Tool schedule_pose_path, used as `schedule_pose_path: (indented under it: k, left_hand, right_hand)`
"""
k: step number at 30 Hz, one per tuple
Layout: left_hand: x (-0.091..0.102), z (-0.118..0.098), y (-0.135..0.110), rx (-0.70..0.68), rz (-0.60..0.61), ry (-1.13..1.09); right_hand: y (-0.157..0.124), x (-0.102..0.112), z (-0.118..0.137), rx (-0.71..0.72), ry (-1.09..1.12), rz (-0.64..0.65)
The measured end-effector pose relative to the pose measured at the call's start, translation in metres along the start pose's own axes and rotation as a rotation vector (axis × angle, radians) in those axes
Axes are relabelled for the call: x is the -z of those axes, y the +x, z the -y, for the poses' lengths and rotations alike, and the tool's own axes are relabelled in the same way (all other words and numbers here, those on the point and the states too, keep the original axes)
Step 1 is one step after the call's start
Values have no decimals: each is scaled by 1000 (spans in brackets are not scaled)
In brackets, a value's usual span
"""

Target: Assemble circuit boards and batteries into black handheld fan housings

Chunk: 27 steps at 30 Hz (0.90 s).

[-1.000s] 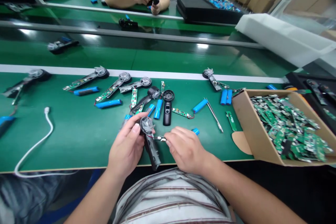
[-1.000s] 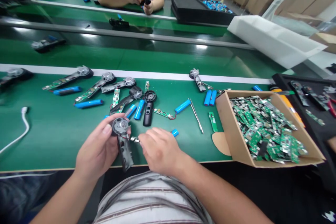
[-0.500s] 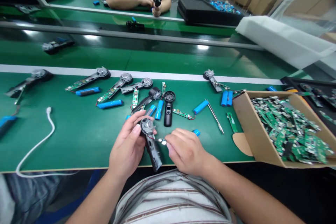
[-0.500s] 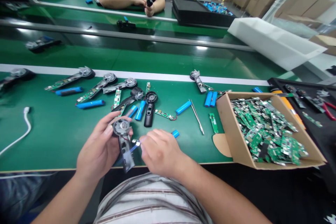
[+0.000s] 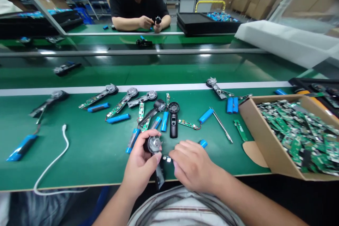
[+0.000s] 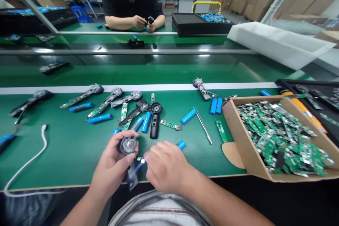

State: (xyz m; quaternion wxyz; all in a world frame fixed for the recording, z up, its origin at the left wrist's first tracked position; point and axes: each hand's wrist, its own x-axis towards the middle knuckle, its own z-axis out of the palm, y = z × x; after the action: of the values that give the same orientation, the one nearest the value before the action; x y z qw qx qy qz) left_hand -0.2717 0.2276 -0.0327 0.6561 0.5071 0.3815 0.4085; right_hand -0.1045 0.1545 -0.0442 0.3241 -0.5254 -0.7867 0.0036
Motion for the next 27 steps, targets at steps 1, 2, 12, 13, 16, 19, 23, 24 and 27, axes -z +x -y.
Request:
schedule_pose_path:
  k: [1, 2, 12, 13, 16, 19, 23, 24, 27]
  left_hand:
    - [-1, -1, -1, 11, -7, -8]
    - [-2, -2, -1, 29, -18, -21]
    - [-3, -6, 0, 59, -44, -15]
    - [-3, -6, 0, 51, -37, -15]
    - [-3, -6, -1, 78, -31, -45]
    - [-4, -7, -1, 125, -46, -81]
    - [-5, -8, 0, 142, -72, -86]
    - [-5, -8, 0, 141, -74, -87]
    - [-5, -8, -1, 143, -74, -94]
  right_hand:
    - [0, 0, 0, -5, -3, -10]
    - [0, 0, 0, -8, -3, -21]
    - [0, -1, -1, -22, -8, -62]
    - [0, 0, 0, -25, -9, -65]
    - [0, 0, 0, -29, -6, -59]
    - [0, 1, 0, -34, -3, -37]
    - [-1, 0, -1, -31, 5, -26]
    - [-1, 0, -1, -30, 7, -28]
    - [-1, 0, 0, -28, 9, -41]
